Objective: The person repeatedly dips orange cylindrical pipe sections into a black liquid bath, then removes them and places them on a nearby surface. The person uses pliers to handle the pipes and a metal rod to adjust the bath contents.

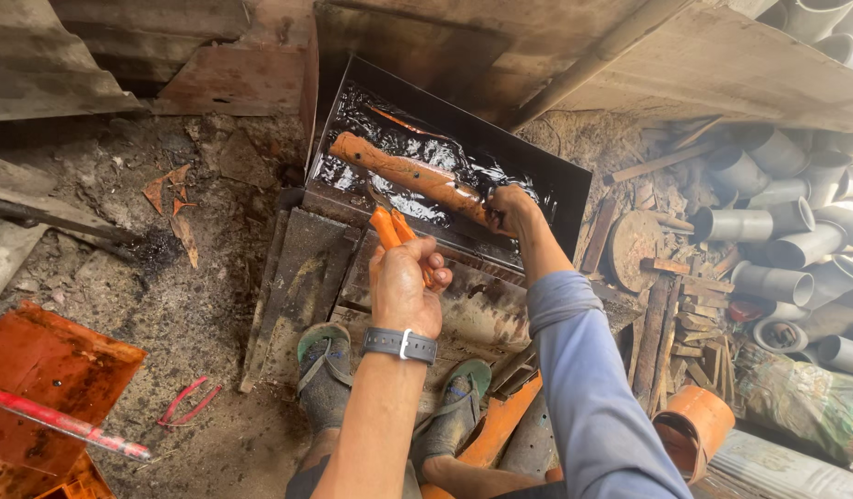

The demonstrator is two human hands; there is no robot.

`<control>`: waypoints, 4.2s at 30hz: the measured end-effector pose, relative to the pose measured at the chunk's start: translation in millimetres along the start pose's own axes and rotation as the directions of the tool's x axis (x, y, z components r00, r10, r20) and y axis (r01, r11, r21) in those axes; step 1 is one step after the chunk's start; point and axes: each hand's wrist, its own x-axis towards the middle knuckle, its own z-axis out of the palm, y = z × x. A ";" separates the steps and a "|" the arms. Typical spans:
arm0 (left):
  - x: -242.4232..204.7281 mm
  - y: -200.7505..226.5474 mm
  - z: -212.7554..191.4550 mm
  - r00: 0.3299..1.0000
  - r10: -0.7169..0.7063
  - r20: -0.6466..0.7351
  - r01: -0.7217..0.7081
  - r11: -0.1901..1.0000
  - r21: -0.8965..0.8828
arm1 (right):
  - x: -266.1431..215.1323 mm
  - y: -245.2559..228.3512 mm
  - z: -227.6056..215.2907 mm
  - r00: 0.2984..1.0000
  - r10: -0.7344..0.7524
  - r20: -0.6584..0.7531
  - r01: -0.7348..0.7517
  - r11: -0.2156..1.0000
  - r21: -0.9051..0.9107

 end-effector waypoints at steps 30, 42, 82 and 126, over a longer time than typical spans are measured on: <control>-0.3 6.6 -11.4 0.998 0.050 0.024 -0.048 0.996 -0.072 | -198.7 45.0 -1.5 0.991 -0.134 -0.003 0.112 0.839 -0.532; -2.0 7.0 -7.2 0.999 0.034 0.013 -0.033 0.997 -0.074 | -92.8 19.6 6.5 0.976 -0.215 -0.033 0.124 0.677 -0.725; 143.1 -166.2 -30.2 0.916 -0.290 0.276 0.252 0.953 0.168 | -335.2 44.7 -64.0 0.913 -0.183 0.365 -0.010 0.884 0.467; 93.6 -62.9 -9.8 0.908 0.153 0.390 -0.369 0.731 0.573 | -346.9 128.8 -68.9 0.888 -0.446 0.111 0.314 0.766 0.561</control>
